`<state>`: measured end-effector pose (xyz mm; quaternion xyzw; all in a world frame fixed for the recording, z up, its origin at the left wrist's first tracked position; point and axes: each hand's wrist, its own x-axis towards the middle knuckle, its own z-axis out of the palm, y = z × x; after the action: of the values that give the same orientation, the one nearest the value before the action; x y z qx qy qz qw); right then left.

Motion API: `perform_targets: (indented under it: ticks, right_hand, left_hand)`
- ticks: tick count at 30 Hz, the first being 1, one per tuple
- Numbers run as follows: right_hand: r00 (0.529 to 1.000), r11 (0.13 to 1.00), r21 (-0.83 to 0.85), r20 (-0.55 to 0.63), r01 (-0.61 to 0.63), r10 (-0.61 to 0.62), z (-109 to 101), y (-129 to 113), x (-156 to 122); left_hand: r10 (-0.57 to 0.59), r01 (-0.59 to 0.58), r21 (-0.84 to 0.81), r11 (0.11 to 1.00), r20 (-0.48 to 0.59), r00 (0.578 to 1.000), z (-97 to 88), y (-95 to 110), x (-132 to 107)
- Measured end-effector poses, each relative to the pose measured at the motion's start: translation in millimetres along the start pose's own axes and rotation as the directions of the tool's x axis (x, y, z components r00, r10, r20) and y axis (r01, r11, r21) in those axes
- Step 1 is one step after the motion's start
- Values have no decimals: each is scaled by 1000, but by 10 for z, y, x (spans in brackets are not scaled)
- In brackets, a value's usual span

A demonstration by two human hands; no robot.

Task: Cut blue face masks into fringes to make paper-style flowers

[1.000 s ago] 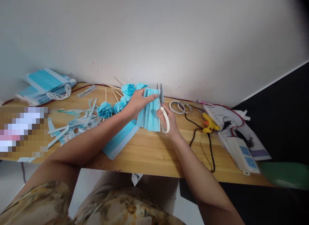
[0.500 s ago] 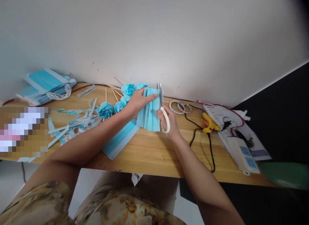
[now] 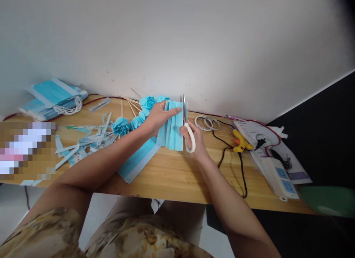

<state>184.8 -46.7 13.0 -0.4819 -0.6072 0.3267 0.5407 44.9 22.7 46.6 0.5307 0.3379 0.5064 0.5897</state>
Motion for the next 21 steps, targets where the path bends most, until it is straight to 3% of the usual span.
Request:
perform_targets:
  ticks: [5,12,21]
  right_hand:
    - [1000,1000,-7,14,4,-4,-9,16,2]
    - [999,999,23,22,24,-24,-19,74,3]
    - [1000,1000,15,-7,8,-8,-11,-13,10]
  left_hand:
    - [-17,17,-7,1000,-14,1000,11,-13,6]
    - [-17,17,-2,1000,46,999,32,-43,-16]
    - [-11,11,0,1000,68,998,23,-49,-24]
